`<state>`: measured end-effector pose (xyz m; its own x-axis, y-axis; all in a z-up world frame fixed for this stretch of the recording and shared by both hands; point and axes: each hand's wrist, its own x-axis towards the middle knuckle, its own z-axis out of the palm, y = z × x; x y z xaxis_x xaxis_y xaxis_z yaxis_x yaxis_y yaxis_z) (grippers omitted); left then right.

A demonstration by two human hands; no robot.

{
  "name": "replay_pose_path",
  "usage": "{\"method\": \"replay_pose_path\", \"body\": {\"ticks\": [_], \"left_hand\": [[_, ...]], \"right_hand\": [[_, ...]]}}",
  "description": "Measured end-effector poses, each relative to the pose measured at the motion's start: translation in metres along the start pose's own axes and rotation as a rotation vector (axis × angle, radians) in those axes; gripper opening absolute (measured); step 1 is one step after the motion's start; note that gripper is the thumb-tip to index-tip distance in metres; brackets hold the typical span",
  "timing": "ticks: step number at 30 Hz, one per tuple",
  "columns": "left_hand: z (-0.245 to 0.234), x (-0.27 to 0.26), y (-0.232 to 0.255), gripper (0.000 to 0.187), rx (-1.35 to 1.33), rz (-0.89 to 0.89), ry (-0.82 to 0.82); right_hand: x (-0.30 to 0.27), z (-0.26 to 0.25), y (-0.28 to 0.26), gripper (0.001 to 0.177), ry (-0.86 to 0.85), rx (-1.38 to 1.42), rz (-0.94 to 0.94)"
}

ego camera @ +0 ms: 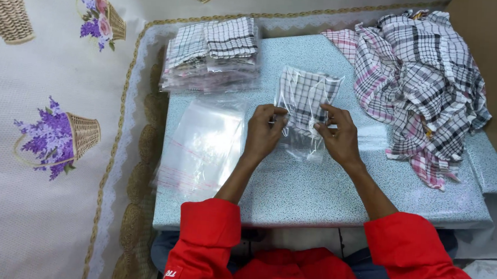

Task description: Folding checkered cloths and placing them into individual plastic bags for packaging

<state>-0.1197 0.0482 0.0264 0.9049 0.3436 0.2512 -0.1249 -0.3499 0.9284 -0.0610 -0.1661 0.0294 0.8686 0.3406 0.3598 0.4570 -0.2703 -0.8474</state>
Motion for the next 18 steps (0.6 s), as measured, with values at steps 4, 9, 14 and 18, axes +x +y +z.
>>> {"method": "replay_pose_path", "body": {"ticks": [4, 9, 14, 18], "left_hand": [[-0.063, 0.013, 0.013, 0.016, -0.015, 0.185, 0.161], [-0.16, 0.065, 0.028, 0.011, 0.131, 0.304, 0.42], [-0.218, 0.134, -0.017, 0.015, 0.263, 0.167, 0.498], [-0.23, 0.178, -0.105, 0.014, 0.478, 0.022, 0.373]], "right_hand": [[0.036, 0.048, -0.038, 0.033, 0.063, 0.132, -0.145], [0.125, 0.127, -0.082, 0.036, 0.095, 0.19, -0.439], [0.21, 0.208, -0.078, 0.041, -0.019, 0.078, -0.316], [0.236, 0.242, -0.037, 0.054, -0.28, -0.368, -0.286]]}}
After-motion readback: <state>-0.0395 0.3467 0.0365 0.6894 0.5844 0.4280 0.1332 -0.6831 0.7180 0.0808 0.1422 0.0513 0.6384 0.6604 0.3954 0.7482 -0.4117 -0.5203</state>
